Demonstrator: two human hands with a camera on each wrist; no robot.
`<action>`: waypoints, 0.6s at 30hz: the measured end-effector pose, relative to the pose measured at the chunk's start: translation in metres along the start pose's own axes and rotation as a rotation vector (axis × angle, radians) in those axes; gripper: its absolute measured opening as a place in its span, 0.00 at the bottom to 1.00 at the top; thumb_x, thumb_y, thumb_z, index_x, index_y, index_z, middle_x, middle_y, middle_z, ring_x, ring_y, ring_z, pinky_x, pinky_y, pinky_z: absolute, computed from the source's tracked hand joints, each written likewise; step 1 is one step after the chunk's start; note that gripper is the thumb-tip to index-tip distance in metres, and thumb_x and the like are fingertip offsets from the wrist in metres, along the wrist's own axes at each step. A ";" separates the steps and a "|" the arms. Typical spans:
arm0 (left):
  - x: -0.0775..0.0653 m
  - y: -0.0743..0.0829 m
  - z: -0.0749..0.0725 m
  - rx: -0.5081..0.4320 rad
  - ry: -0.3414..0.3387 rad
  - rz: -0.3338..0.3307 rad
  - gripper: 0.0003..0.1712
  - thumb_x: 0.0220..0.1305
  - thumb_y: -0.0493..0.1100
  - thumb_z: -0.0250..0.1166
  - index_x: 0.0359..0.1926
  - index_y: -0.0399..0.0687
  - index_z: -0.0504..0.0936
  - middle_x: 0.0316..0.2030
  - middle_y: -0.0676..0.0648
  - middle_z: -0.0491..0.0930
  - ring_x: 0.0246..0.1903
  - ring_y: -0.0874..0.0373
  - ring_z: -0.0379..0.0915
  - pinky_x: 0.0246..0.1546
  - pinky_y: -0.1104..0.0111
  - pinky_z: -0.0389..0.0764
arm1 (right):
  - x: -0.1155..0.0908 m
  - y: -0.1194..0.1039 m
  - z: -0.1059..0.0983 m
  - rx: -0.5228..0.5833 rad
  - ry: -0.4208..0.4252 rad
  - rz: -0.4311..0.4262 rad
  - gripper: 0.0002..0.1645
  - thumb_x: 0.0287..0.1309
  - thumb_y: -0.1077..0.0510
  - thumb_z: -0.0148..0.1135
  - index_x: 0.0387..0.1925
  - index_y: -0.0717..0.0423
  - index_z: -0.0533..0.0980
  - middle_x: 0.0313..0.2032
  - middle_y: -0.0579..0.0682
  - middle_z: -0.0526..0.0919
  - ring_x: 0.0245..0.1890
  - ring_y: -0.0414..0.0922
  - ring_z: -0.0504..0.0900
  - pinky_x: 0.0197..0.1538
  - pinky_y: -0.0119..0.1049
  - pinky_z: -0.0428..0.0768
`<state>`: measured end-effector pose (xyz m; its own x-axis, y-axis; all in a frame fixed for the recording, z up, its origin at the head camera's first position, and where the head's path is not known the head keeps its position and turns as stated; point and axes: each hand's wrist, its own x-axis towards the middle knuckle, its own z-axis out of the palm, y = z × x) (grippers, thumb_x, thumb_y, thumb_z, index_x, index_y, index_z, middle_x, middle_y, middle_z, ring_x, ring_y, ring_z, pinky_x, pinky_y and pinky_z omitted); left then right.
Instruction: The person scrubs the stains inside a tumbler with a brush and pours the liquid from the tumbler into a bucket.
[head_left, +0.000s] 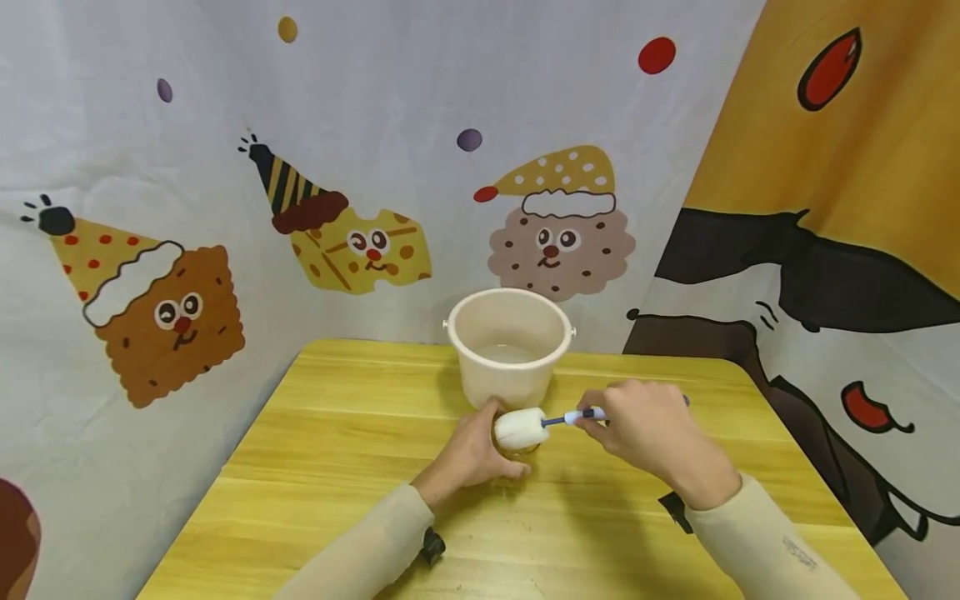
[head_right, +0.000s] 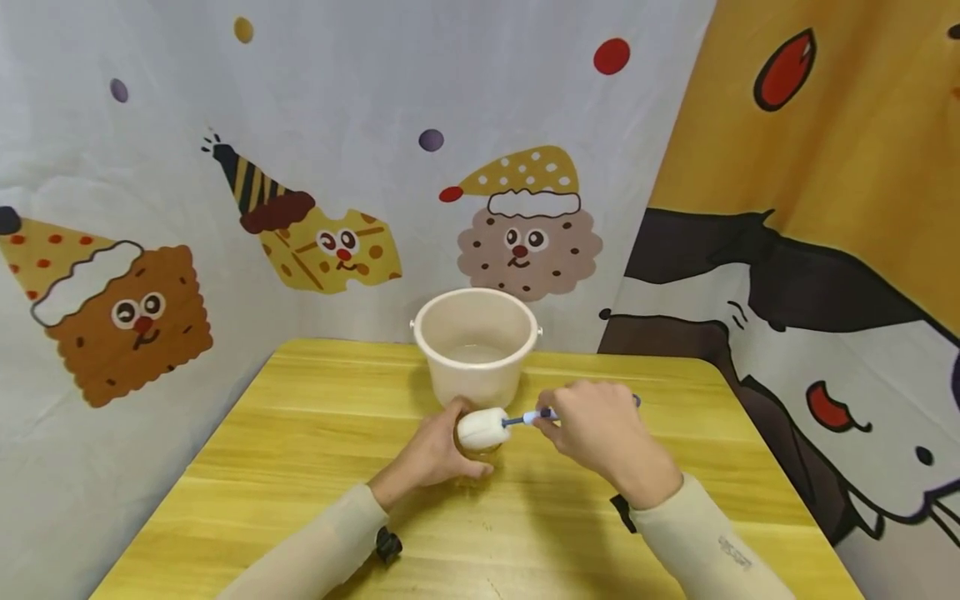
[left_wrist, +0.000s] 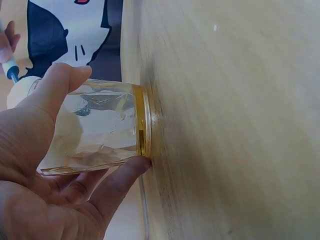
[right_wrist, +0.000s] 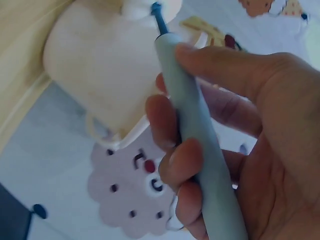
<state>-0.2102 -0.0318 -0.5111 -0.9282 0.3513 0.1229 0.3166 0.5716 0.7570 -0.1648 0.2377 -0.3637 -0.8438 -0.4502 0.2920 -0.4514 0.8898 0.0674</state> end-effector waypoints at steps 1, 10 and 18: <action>0.000 0.000 0.000 0.000 0.000 -0.004 0.51 0.48 0.53 0.98 0.67 0.52 0.78 0.58 0.45 0.90 0.55 0.51 0.87 0.59 0.52 0.89 | 0.001 -0.004 -0.001 -0.027 0.023 -0.023 0.08 0.65 0.42 0.88 0.41 0.34 0.94 0.25 0.36 0.88 0.19 0.36 0.70 0.20 0.36 0.65; 0.001 0.001 -0.001 -0.013 0.015 0.004 0.53 0.48 0.51 0.98 0.70 0.51 0.78 0.62 0.44 0.90 0.60 0.48 0.88 0.63 0.50 0.89 | 0.015 -0.036 0.001 -0.307 0.169 -0.231 0.21 0.58 0.47 0.92 0.23 0.42 0.82 0.19 0.43 0.77 0.18 0.44 0.72 0.25 0.38 0.73; 0.001 0.000 -0.001 -0.002 0.012 0.008 0.51 0.46 0.51 0.98 0.68 0.52 0.78 0.60 0.46 0.91 0.58 0.49 0.88 0.61 0.52 0.89 | 0.024 -0.052 0.009 -0.406 0.186 -0.289 0.26 0.51 0.67 0.86 0.17 0.42 0.76 0.17 0.44 0.77 0.19 0.45 0.74 0.28 0.37 0.74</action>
<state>-0.2111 -0.0323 -0.5098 -0.9278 0.3472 0.1367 0.3238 0.5670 0.7574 -0.1639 0.1801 -0.3684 -0.6197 -0.6930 0.3685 -0.4777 0.7055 0.5235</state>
